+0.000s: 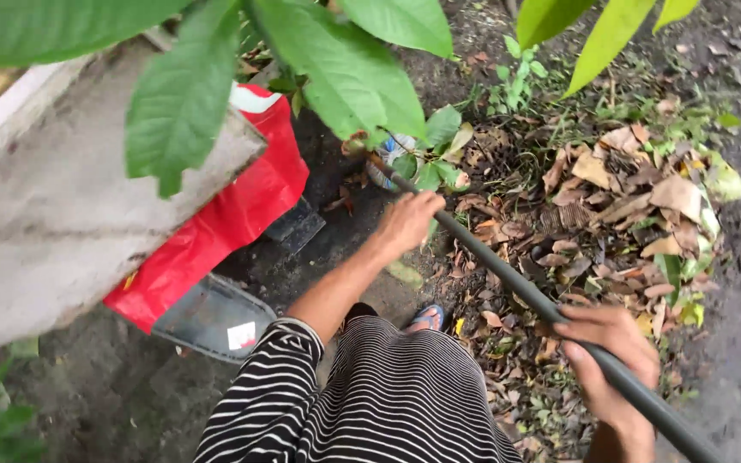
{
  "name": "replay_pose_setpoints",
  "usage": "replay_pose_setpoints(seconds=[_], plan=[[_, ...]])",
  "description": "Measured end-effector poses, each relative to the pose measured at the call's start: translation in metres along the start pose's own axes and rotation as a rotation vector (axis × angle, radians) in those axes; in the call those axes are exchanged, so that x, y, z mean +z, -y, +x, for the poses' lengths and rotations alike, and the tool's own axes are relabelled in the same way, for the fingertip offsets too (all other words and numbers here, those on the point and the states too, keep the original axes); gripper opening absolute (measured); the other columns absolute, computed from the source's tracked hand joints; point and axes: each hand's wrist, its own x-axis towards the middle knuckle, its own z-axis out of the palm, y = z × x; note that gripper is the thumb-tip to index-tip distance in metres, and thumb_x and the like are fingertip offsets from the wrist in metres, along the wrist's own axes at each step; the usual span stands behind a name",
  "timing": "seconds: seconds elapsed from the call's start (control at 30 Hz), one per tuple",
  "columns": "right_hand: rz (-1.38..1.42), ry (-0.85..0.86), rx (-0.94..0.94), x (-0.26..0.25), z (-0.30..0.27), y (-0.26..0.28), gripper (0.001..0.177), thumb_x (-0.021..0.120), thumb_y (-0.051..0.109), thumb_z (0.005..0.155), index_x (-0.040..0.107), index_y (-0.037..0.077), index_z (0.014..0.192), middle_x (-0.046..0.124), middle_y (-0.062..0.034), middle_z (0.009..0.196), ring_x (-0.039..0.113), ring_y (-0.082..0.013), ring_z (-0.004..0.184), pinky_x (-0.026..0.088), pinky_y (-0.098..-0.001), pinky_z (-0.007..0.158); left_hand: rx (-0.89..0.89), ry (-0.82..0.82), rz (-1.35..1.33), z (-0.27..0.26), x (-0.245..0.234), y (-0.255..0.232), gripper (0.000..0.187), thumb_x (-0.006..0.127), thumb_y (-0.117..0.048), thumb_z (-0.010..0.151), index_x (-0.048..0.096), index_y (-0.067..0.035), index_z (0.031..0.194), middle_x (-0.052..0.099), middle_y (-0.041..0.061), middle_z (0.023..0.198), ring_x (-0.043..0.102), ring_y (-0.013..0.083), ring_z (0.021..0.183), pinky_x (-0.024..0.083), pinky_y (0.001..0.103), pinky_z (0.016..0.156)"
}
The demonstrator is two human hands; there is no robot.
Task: Using a long pole to rake and gather dry leaves into a pile on the ground.
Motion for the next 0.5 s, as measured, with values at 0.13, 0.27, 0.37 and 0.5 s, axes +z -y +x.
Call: replay_pose_setpoints(seconds=[0.13,0.27,0.37,0.5], plan=[[0.009,0.003,0.022,0.071,0.023,-0.003,0.017,0.069,0.026,0.094,0.078,0.012,0.096,0.073,-0.0116,0.111,0.071,-0.0268,0.096,0.055,-0.0377,0.084,0.049,-0.109,-0.033,0.041,0.025,0.077,0.024,0.058,0.005,0.091,0.060,-0.011,0.108,0.061,0.007,0.111,0.065,0.0321,0.088,0.058,0.042,0.069],[0.107,-0.083,-0.001,0.161,0.046,-0.047,0.017,0.071,0.028,0.098,0.079,0.013,0.096,0.072,-0.0146,0.110,0.069,-0.0352,0.093,0.053,-0.0471,0.081,0.146,-0.267,-0.007,0.067,0.033,0.123,0.030,0.062,-0.004,0.087,0.058,-0.016,0.115,0.058,0.006,0.118,0.067,0.0419,0.100,0.060,0.057,0.083],[0.165,-0.088,-0.018,0.211,0.056,-0.065,0.020,0.072,0.031,0.098,0.079,0.013,0.093,0.070,-0.0151,0.109,0.068,-0.0321,0.094,0.052,-0.0468,0.086,0.095,-0.222,-0.107,0.056,0.026,0.136,0.028,0.061,-0.004,0.089,0.056,-0.015,0.114,0.057,0.007,0.122,0.066,0.0459,0.102,0.058,0.061,0.087],[0.231,-0.050,0.062,0.254,0.090,-0.062,0.016,0.072,0.024,0.099,0.078,0.009,0.097,0.069,-0.0163,0.110,0.069,-0.0390,0.103,0.052,-0.0524,0.089,-0.013,-0.165,-0.184,0.081,0.054,0.186,0.035,0.059,0.000,0.093,0.058,-0.017,0.123,0.050,0.010,0.141,0.065,0.0477,0.112,0.058,0.057,0.093]])
